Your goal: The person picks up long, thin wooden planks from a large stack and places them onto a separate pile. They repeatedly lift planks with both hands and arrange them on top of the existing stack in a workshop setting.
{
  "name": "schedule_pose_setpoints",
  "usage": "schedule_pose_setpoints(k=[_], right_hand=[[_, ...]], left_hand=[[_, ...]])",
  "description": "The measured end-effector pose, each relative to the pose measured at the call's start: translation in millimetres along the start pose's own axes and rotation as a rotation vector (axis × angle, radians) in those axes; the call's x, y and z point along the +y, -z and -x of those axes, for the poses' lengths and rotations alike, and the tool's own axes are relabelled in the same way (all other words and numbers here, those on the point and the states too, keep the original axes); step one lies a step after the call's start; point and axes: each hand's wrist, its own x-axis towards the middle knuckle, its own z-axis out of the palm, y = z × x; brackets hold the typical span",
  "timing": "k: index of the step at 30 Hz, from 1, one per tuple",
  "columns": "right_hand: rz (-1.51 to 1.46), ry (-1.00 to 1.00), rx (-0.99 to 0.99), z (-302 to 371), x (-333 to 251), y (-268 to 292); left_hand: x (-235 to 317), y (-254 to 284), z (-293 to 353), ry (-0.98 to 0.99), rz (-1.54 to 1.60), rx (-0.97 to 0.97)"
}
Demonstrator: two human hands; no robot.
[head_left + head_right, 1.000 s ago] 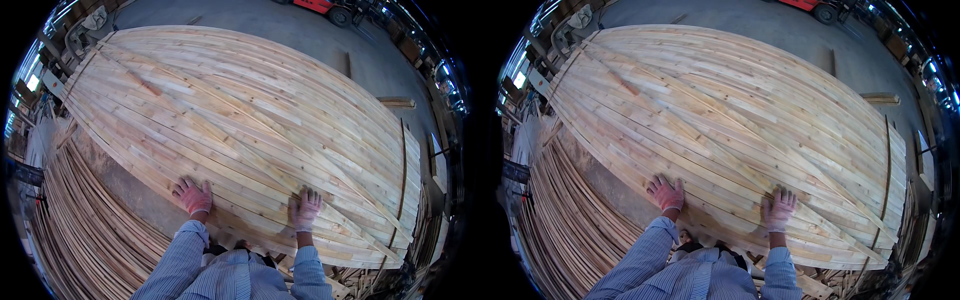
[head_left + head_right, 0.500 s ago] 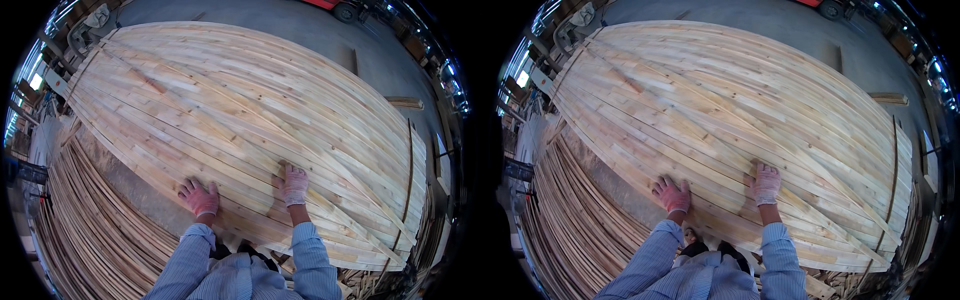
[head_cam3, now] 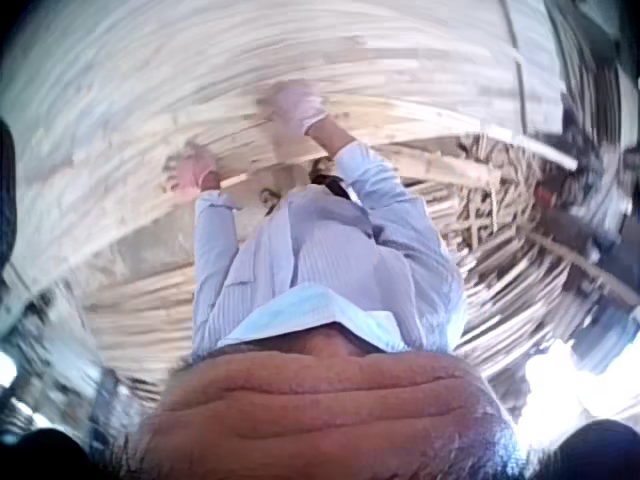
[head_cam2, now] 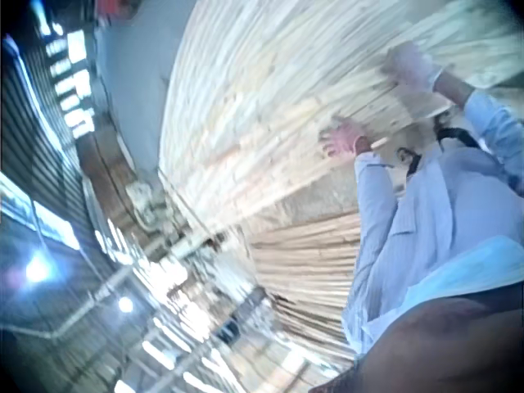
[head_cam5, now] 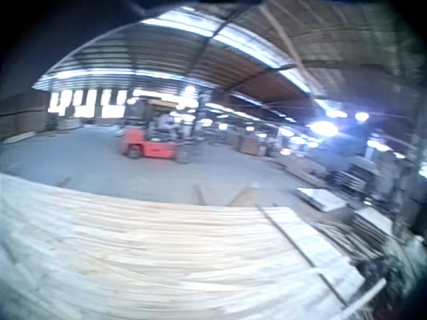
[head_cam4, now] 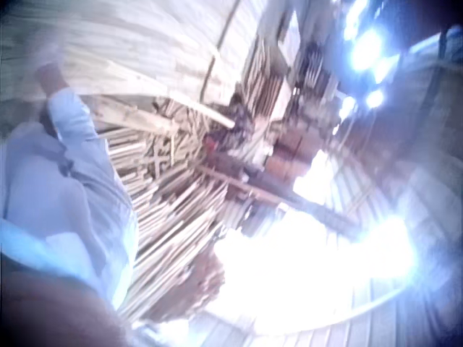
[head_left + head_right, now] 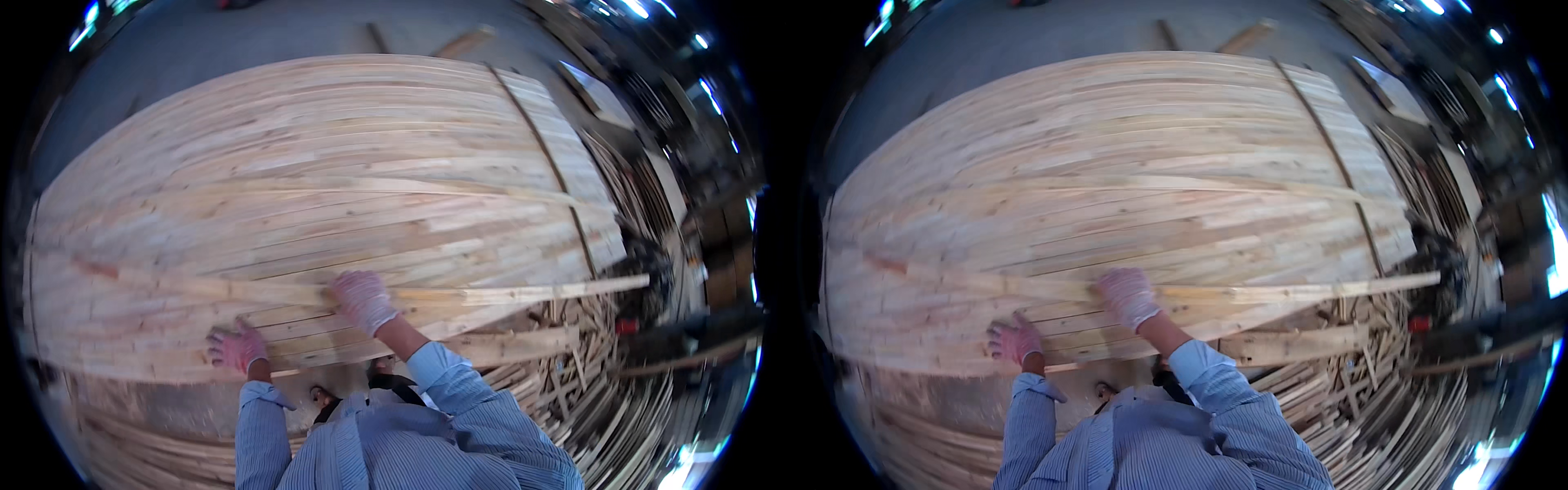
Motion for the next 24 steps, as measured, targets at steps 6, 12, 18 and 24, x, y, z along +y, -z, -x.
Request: schedule_pose_setpoints(k=[6, 12, 18, 24], right_hand=[[-0.016, -0.125, 0.027, 86.4, -26.9, 15.1], [-0.110, 0.067, 0.064, 119.1, -81.4, 51.0], [-0.095, -0.141, 0.072, 166.1, -51.4, 30.3], [-0.081, -0.127, 0.105, 173.0, -72.7, 15.3]], left_hand=[[-2.6, 24.0, 26.9, -0.078, 0.033, -0.074], [-168.0, -146.1, -179.7, -0.509, 1.091, -0.157], [-75.7, 22.2, 26.2, 0.228, 2.164, -1.211], [-75.4, 58.8, 63.4, 0.135, 2.287, -1.283]])
